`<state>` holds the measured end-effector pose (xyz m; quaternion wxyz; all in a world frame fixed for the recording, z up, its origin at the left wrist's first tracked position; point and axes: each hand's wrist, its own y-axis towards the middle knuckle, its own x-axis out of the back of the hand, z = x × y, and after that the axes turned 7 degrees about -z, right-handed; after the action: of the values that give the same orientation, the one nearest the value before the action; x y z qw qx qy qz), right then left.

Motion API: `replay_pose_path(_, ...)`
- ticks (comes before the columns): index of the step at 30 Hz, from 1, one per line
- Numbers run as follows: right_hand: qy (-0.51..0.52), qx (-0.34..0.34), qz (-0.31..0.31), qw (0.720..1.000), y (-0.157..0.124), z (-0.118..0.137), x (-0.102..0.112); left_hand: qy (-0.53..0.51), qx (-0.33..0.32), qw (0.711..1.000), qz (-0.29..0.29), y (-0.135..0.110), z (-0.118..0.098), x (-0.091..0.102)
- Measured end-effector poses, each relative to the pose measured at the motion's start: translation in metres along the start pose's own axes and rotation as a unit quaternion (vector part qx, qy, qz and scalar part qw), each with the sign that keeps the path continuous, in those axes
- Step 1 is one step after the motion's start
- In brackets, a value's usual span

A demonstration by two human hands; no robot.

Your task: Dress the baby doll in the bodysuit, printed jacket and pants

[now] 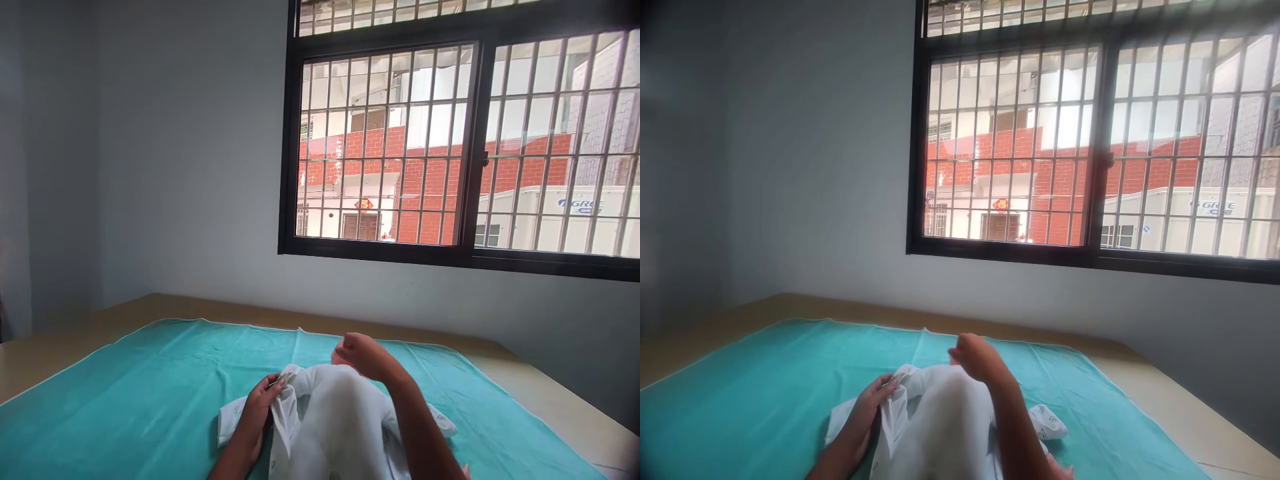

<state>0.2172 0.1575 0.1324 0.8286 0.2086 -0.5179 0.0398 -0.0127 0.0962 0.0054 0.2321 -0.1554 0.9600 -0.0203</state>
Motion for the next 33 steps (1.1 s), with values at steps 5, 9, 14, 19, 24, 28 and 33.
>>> replay_pose_path(5,0.006,-0.117,-0.012,0.993,-0.025,-0.079,-0.008,-0.006,-0.02,1.0,0.005,0.014,0.01,0.002)
replay_pose_path(9,0.209,-0.084,0.12,0.967,-0.043,-0.113,-0.026,0.003,-0.036,0.999,0.021,0.016,0.014,0.005)
replay_pose_path(14,0.423,-0.033,0.213,0.88,-0.05,-0.104,-0.024,0.018,-0.044,0.999,0.02,0.008,0.01,0.006)
replay_pose_path(19,0.552,-0.016,0.276,0.787,-0.054,-0.103,-0.02,0.04,-0.01,0.998,-0.043,-0.004,-0.003,-0.001)
replay_pose_path(24,0.569,-0.053,0.295,0.766,-0.056,-0.109,-0.028,0.06,-0.03,0.995,-0.075,-0.005,-0.012,-0.004)
replay_pose_path(28,0.531,-0.104,0.296,0.787,-0.053,-0.11,-0.039,0.094,-0.046,0.989,-0.108,0.003,-0.012,0.002)
replay_pose_path(33,0.468,-0.087,0.318,0.82,-0.049,-0.101,-0.036,0.086,-0.043,0.991,-0.089,0.004,-0.012,0.005)
